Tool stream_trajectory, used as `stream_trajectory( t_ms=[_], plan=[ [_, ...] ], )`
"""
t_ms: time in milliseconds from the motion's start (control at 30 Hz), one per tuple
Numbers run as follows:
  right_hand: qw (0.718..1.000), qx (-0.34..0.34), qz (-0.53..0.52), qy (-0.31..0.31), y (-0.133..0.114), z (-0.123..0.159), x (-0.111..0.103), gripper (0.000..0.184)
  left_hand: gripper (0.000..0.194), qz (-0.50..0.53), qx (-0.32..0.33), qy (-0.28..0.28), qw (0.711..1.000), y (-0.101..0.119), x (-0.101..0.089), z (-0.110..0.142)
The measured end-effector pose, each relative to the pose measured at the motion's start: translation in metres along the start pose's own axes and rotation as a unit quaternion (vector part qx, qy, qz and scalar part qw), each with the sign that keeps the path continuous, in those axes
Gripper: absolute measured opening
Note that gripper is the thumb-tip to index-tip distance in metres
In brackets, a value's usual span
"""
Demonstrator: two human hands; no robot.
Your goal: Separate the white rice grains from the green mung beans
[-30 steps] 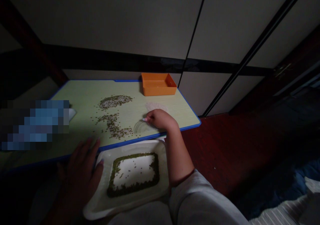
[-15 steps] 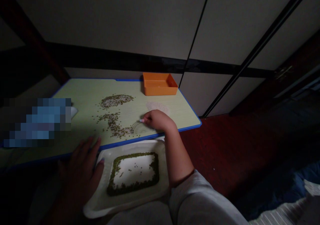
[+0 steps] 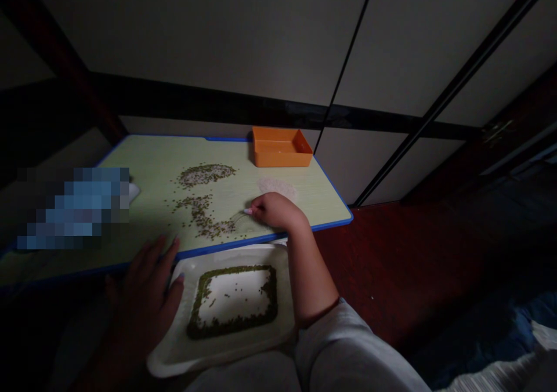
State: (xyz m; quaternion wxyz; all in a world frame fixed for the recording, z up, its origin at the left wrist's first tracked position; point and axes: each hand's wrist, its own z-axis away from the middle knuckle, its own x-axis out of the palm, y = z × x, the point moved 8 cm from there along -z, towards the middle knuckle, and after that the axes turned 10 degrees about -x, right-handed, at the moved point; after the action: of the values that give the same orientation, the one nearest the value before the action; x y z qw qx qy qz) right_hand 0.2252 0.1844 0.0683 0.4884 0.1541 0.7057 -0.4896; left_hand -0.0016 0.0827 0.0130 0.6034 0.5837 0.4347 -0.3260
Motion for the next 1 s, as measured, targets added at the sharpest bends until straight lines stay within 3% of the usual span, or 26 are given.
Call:
stream_trajectory(
  t_ms=[1000],
  plan=[
    [1.000, -0.022, -0.006, -0.010, -0.0020, 0.0007, 0.0034, 0.031, 0.056, 0.000, 0.012, 0.018, 1.000, -0.0010, 0.0008, 0.0014]
  ],
)
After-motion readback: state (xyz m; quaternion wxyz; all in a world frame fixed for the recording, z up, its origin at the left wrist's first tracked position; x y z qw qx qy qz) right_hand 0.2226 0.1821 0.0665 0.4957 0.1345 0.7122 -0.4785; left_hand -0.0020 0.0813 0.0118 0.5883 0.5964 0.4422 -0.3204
